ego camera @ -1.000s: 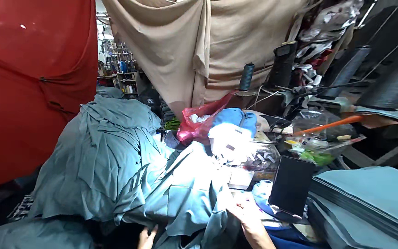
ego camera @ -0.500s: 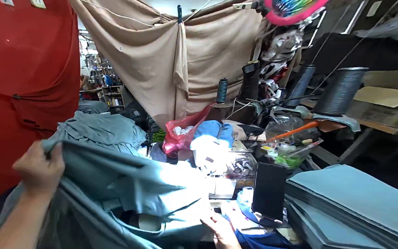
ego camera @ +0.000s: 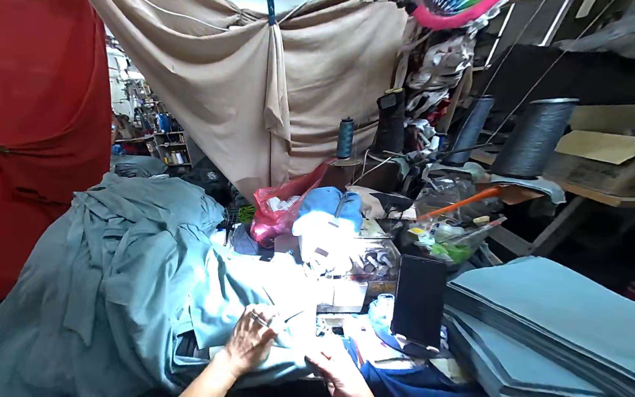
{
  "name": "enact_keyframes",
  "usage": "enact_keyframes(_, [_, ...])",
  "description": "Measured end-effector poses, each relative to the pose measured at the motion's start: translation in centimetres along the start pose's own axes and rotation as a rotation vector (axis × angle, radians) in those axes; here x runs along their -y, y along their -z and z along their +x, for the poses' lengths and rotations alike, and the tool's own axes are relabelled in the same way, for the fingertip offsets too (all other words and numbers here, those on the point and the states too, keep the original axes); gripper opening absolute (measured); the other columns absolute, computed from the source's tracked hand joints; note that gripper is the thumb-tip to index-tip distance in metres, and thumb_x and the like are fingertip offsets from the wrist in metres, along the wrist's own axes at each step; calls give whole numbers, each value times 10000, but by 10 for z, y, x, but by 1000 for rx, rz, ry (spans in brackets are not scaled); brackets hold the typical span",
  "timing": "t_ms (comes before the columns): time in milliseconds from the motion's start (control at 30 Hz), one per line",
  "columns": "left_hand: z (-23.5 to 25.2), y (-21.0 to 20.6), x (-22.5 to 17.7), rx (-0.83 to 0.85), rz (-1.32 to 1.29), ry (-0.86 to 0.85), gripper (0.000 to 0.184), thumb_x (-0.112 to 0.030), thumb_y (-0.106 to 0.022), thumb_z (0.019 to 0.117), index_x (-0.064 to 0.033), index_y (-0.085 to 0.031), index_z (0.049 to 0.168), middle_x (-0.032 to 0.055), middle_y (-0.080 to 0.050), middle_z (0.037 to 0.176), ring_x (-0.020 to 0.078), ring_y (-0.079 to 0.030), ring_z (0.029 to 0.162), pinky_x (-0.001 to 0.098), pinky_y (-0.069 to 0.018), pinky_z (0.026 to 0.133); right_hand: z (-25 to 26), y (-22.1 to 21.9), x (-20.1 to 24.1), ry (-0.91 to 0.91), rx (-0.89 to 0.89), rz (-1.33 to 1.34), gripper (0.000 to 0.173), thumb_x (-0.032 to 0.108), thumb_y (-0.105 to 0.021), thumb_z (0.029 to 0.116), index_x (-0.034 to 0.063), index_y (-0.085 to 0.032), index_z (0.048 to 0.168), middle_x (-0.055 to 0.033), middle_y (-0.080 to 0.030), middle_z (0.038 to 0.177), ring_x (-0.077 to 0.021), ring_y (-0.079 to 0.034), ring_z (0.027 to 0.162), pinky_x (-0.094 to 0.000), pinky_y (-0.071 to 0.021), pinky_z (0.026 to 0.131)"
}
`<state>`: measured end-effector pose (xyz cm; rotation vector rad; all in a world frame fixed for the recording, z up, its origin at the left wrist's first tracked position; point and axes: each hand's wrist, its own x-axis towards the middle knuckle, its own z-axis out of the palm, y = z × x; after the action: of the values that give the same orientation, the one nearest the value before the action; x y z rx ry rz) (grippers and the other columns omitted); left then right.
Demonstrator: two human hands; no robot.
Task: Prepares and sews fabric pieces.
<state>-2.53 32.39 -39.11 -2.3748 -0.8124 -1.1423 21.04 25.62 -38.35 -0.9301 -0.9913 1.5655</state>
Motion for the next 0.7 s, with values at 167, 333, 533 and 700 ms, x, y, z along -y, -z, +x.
enact_keyframes(167, [40, 63, 12, 463, -446, 543, 256, -106, -565, 988, 64, -686, 1138, 188, -728, 1068, 267, -711, 1019, 427, -560, 950, -1, 10, 5, 27, -22, -29, 82, -9, -657, 906, 58, -702, 893, 14, -710, 807, -45, -650, 714, -220, -550, 667])
enact_keyframes(333, [94, 79, 55, 433, -890, 1128, 205, -59, -591, 995, -7, -618, 1191, 79, -667, 1083, 124, -641, 968, 311, -543, 861, 5, 17, 1, -10, -67, -38, 46, 1, -669, 905, 39, -693, 906, -6, -706, 826, -56, -653, 734, -230, -553, 679])
enact_keyframes(533, [96, 46, 58, 644, -705, 923, 309, -230, -689, 954, -20, -680, 1180, 105, -686, 1112, 160, -645, 1030, 368, -522, 948, 7, 17, -1, -7, -59, -46, 47, 9, -670, 906, 44, -688, 932, 8, -691, 813, -43, -619, 684, -214, -528, 631])
enact_keyframes(700, [109, 56, 46, 582, -380, 899, 226, -69, -586, 996, 30, -687, 1171, 192, -694, 1113, 286, -666, 1043, 453, -518, 974, 10, 16, 2, -12, -41, -75, 52, -6, -673, 902, 33, -678, 935, 3, -699, 800, -57, -646, 700, -228, -548, 648])
